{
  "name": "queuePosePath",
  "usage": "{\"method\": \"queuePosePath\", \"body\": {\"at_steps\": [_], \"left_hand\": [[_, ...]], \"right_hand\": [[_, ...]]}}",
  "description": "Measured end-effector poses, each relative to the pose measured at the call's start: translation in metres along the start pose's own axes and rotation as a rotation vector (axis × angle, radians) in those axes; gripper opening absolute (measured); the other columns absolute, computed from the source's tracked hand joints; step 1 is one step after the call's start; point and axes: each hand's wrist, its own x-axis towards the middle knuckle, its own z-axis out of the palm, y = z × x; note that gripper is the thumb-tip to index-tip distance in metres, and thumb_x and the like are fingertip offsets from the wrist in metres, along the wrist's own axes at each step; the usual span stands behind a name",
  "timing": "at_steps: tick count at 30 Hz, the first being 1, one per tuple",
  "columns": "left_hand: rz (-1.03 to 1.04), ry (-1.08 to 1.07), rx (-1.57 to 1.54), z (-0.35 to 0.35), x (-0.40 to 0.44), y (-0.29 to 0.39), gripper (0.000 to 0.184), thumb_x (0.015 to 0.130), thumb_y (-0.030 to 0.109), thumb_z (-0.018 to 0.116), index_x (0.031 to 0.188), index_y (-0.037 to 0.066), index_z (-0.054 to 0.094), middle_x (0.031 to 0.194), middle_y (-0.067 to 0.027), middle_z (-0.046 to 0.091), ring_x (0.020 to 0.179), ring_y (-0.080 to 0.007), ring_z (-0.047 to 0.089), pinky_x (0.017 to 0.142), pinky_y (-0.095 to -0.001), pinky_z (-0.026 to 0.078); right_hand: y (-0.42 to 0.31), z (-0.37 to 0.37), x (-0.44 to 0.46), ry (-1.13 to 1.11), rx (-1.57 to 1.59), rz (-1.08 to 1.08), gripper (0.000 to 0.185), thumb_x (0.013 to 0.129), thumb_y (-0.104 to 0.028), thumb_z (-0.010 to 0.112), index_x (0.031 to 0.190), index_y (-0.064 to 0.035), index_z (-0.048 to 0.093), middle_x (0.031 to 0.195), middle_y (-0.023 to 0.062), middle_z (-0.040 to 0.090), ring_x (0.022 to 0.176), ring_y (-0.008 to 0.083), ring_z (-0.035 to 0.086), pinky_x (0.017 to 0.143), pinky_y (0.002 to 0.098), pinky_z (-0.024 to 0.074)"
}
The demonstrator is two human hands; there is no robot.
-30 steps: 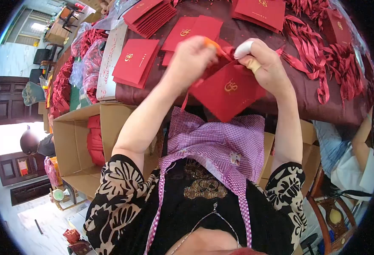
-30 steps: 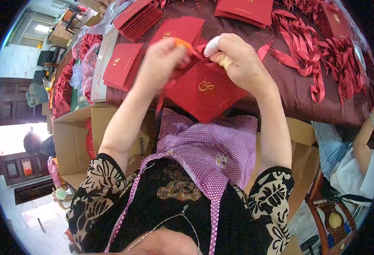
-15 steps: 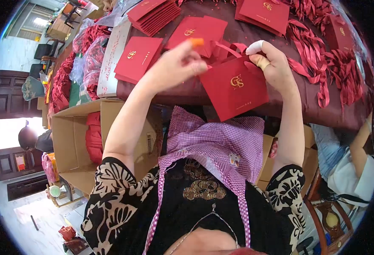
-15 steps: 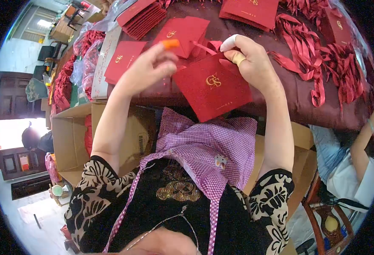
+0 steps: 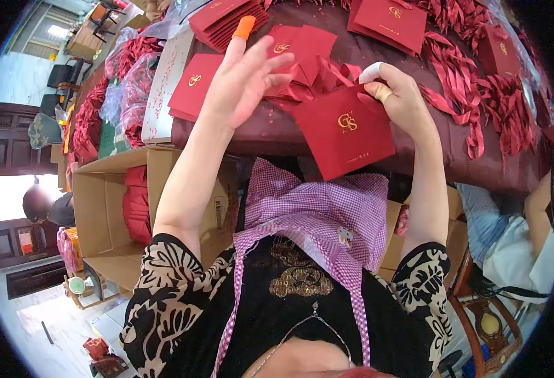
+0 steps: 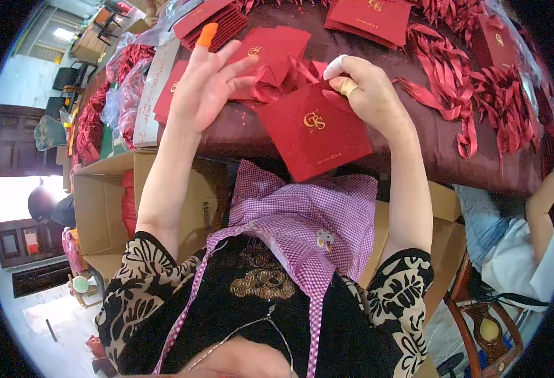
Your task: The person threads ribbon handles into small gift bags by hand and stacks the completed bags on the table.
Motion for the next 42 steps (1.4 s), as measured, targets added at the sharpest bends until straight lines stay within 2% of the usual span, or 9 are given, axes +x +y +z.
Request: {"method": "queuePosePath", "body": {"at_steps": [3,6,9,16,20,27,36,39,42], "left_hand": [[0.103,0.034,0.732,0.009,-0.008,-0.009,0.050,0.088,0.015,0.061,0.133,0.006,0.040,0.111,-0.0101,0.053,0.102,-0.0184,0.054,0.083,-0.0322,0.049],[0.613,-0.081,1.457,0.018,-0.011,-0.022,0.025,0.075,0.016,0.071,0.094,0.002,0.064,0.091,-0.0087,0.056,0.082,-0.0245,0.053,0.072,-0.0358,0.043],[0.552,-0.205,1.602,0.027,-0.010,-0.034,0.020,0.073,0.021,0.071,0.084,0.005,0.064,0.081,-0.0061,0.053,0.080,-0.0251,0.048,0.073,-0.0358,0.038],[0.274,-0.201,1.508,0.026,-0.002,-0.048,0.017,0.075,0.019,0.067,0.078,0.003,0.062,0.076,-0.0123,0.058,0.079,-0.0301,0.052,0.073,-0.0396,0.040],[0.117,-0.171,1.442,0.030,-0.003,-0.040,0.019,0.074,0.019,0.067,0.079,0.001,0.062,0.073,-0.0155,0.060,0.078,-0.0325,0.055,0.073,-0.0416,0.043],[-0.041,-0.159,1.273,0.029,0.002,-0.038,0.021,0.076,0.016,0.066,0.087,-0.002,0.062,0.072,-0.0143,0.060,0.065,-0.0196,0.057,0.061,-0.0320,0.045],[-0.125,-0.075,1.073,0.023,0.008,-0.037,0.023,0.079,0.018,0.065,0.086,-0.004,0.061,0.063,-0.0095,0.057,0.059,-0.0147,0.053,0.057,-0.0305,0.043],[-0.095,-0.053,0.993,0.021,0.012,-0.037,0.019,0.082,0.014,0.063,0.085,-0.005,0.062,0.060,-0.0033,0.055,0.057,-0.0079,0.049,0.054,-0.0271,0.041],[-0.175,-0.029,0.874,0.020,0.013,-0.036,0.018,0.083,0.012,0.061,0.087,-0.006,0.062,0.064,-0.0011,0.057,0.061,-0.0065,0.050,0.056,-0.0255,0.041]], "right_hand": [[0.005,0.001,0.001,0.027,-0.018,-0.044,0.006,0.085,-0.002,0.056,0.091,0.0008,0.057,0.085,0.0114,0.062,0.080,0.0203,0.058,0.074,0.0296,0.0460],[0.004,0.004,0.002,0.036,-0.039,-0.081,0.006,0.085,-0.002,0.056,0.090,0.0007,0.057,0.084,0.0128,0.062,0.080,0.0224,0.059,0.073,0.0308,0.0464],[0.004,0.009,0.004,0.043,0.001,-0.017,0.008,0.084,-0.003,0.057,0.091,0.0003,0.058,0.085,0.0143,0.063,0.080,0.0246,0.061,0.072,0.0324,0.0472],[0.024,-0.008,-0.001,0.193,-0.023,-0.089,0.021,0.085,-0.006,0.059,0.106,-0.0052,0.061,0.093,0.0082,0.066,0.086,0.0144,0.062,0.076,0.0265,0.0485],[0.053,-0.056,-0.018,0.153,-0.534,-0.199,0.022,0.081,-0.005,0.058,0.102,-0.0071,0.062,0.105,0.0113,0.063,0.103,0.0292,0.056,0.089,0.0380,0.0433],[0.060,-0.050,-0.045,0.204,-0.747,-0.090,0.010,0.078,-0.007,0.062,0.087,-0.0070,0.058,0.106,0.0078,0.061,0.107,0.0263,0.053,0.088,0.0390,0.0368],[0.006,-0.064,-0.042,0.434,0.312,0.254,0.022,0.089,-0.005,0.053,0.110,-0.0055,0.059,0.079,-0.0022,0.055,0.064,0.0056,0.047,0.056,0.0193,0.0353],[0.020,-0.082,-0.050,0.159,1.074,-0.025,0.025,0.090,-0.006,0.053,0.114,-0.0009,0.056,0.086,0.0010,0.055,0.065,0.0085,0.043,0.059,0.0230,0.0329],[0.024,-0.085,-0.054,0.121,1.257,-0.129,0.029,0.090,-0.007,0.053,0.118,-0.0009,0.055,0.093,0.0038,0.057,0.072,0.0100,0.044,0.066,0.0240,0.0338]]}}
